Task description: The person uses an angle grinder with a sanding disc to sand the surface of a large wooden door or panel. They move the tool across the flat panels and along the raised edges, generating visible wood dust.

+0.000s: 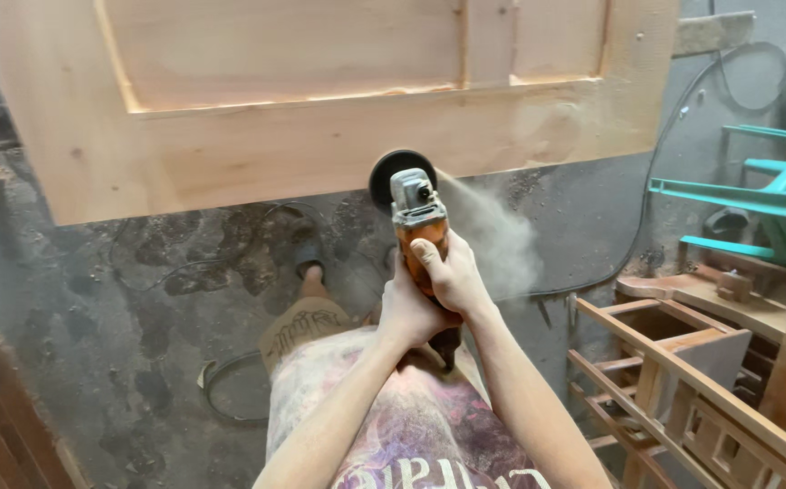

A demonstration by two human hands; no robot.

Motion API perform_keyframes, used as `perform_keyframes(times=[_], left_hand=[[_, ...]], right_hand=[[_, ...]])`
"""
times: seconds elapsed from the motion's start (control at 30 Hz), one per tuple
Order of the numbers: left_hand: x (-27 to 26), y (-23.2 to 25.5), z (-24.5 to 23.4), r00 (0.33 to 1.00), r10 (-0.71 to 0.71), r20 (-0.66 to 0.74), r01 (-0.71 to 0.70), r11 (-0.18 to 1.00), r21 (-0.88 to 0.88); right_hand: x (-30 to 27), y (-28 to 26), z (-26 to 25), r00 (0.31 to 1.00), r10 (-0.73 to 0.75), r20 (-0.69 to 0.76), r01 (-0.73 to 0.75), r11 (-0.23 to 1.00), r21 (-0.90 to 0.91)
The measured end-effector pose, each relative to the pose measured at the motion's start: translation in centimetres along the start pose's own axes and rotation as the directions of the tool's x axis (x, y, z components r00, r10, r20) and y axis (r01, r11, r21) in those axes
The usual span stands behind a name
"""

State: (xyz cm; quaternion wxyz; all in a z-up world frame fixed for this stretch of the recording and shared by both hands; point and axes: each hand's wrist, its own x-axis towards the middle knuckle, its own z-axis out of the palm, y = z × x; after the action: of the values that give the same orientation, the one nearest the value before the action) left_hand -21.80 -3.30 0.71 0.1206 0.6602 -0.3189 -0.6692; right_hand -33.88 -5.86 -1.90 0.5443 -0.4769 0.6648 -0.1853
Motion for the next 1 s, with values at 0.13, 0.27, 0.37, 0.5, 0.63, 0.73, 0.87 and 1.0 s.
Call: perform_keyframes(times=[0.13,0.27,0.37,0.5,0.63,0.73,0.87,1.0], left_hand=[[1.7,3.4,5.7,0.999,0.009,0.036,-0.012,0.998,0.059],[2.7,5.5,11.9,0.997,0.028,0.072,-0.034,0.996,0.083],[4.2,7.3,15.4,0.994,0.046,0.101,-0.056,0.993,0.103],[5.7,8.6,19.0,0.990,0.059,0.131,-0.080,0.983,0.164],[7.0,9.8,21.9,0.976,0.097,0.194,-0.144,0.958,0.248],[8.4,10.8,22.7,0.956,0.103,0.273,-0.184,0.939,0.290],[8.7,10.5,21.0,0.943,0.098,0.318,-0.215,0.909,0.357],[7.2,8.5,15.6,0.965,0.060,0.255,-0.146,0.931,0.335]], right_hand=[[0.7,2.9,-6.3,0.999,-0.041,-0.034,0.042,0.999,0.027],[0.5,6.0,-12.4,0.996,-0.015,-0.087,0.021,0.998,0.062],[1.1,7.9,-16.2,0.994,-0.018,-0.107,0.030,0.993,0.114],[1.6,11.1,-19.8,0.988,0.038,-0.147,-0.011,0.983,0.183],[2.1,13.7,-23.2,0.976,0.073,-0.206,-0.029,0.977,0.209],[2.4,15.0,-24.5,0.962,0.054,-0.269,0.035,0.949,0.315],[2.3,15.2,-22.6,0.929,0.123,-0.348,0.046,0.897,0.439],[2.7,12.6,-16.7,0.948,0.076,-0.308,0.046,0.928,0.370]])
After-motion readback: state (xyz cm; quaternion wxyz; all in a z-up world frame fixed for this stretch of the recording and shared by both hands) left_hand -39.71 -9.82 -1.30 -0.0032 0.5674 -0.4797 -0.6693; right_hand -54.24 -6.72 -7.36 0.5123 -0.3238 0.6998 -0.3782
